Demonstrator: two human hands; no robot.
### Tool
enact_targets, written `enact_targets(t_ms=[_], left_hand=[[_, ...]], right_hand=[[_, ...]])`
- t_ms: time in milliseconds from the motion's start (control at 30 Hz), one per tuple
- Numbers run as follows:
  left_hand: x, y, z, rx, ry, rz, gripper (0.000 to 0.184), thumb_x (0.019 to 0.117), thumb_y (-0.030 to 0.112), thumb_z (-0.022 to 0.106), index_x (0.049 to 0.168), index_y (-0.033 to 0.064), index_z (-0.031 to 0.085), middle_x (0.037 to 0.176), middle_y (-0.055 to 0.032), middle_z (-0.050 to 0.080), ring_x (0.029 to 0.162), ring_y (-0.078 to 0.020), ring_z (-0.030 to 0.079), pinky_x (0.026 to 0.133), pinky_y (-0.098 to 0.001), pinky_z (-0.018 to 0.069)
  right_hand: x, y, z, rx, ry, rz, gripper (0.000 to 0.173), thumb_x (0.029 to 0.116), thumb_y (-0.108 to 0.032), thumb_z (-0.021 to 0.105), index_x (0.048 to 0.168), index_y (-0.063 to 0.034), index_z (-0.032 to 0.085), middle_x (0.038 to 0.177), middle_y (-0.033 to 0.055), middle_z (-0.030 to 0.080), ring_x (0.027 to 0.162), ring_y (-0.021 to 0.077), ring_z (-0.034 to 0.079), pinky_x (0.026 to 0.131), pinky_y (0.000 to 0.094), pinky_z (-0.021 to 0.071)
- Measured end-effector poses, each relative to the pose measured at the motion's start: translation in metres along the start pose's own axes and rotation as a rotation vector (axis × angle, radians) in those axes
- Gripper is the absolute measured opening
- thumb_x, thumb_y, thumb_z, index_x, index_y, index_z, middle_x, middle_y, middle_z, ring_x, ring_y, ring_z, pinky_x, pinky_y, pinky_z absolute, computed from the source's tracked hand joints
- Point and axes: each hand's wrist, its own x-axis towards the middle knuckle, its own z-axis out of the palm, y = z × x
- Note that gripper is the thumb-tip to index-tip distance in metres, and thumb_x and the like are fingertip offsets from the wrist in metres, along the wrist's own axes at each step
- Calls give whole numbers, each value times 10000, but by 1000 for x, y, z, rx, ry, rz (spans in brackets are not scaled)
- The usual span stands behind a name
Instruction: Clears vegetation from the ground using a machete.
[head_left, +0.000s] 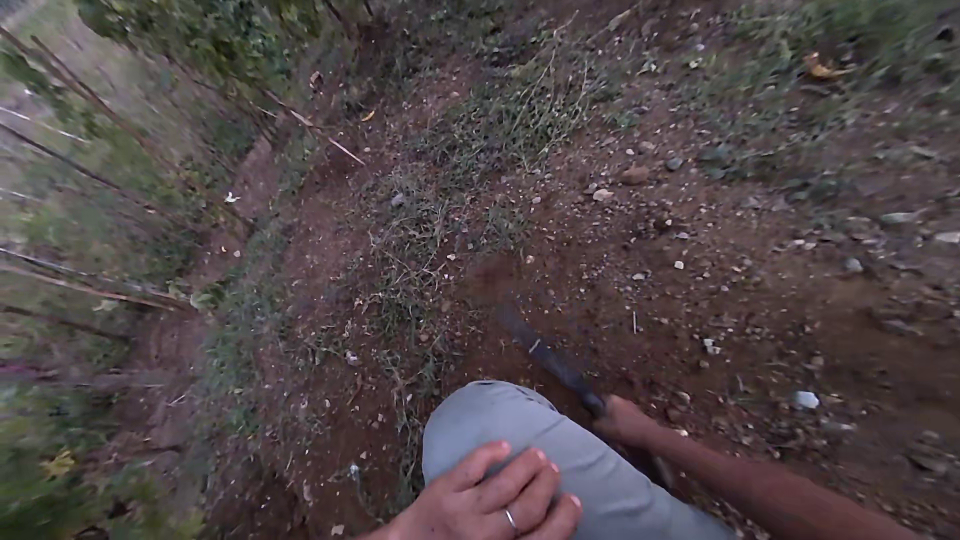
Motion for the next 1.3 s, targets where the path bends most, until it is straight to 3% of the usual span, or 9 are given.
enact_targets(t_ms=[167,400,467,600,733,933,1000,1133,1300], left_hand=[[-1,1,-1,9,5,-4,370,1067,428,462,1223,170,676,1265,-21,692,1328,-147,534,1199,-332,265],[1,1,-2,23,1,-5,362,1071,417,459,1222,171,677,1262,-20,697,1317,-148,543,1193,-331,269],[1,1,-2,22,-2,-2,361,1068,415,465,1221,169,679,1263,-24,695,1315,-151,545,1191,-335,274],[1,1,1,25,-1,6,366,1068,421,460,1225,172,675,1269,-20,692,1326,-152,536,1194,-341,269],[0,1,-1,26,0,-1,367,1066,424,464,1227,169,672,1271,-22,690,1328,-149,534,1198,-337,268],[1,2,-3,43,-8,-7,366,1070,424,450,1225,174,668,1262,-20,695,1314,-144,547,1188,-331,278],[2,1,-2,37,-3,-4,368,1069,425,455,1226,173,672,1266,-21,694,1316,-146,544,1190,-334,275],[2,1,0,19,0,0,365,1068,426,460,1225,177,675,1262,-22,697,1321,-152,542,1193,-340,273],[2,1,-2,25,-9,0,358,1066,418,467,1223,174,677,1257,-25,699,1310,-156,551,1185,-340,284]], right_hand=[[-23,11,-45,5,95,-20,331,956,-199,716,1150,55,634,905,214,678,746,320,683,747,517,571],[11,-38,-35,916,344,-1,174,990,-80,588,1125,14,531,675,16,574,491,114,592,517,297,575],[17,-21,-7,577,264,-43,239,944,-82,655,1103,80,584,731,105,640,568,189,642,588,363,586],[-1,1,8,-192,-65,-67,451,940,-253,727,1241,67,621,1183,309,658,1132,457,650,968,627,506],[-9,13,-29,-89,62,-78,382,936,-210,734,1196,54,641,1047,288,680,940,434,689,854,616,543],[12,-7,-18,792,361,37,273,971,-89,616,1195,42,533,716,53,596,517,142,611,543,330,579],[18,3,4,697,346,36,298,950,-85,649,1188,66,552,751,104,633,559,187,646,577,365,598],[-1,37,15,74,89,41,411,922,-205,744,1216,60,635,1099,290,684,1014,436,688,905,612,535],[-6,34,-26,242,174,3,343,948,-141,694,1215,58,609,901,215,674,721,311,678,717,509,573]])
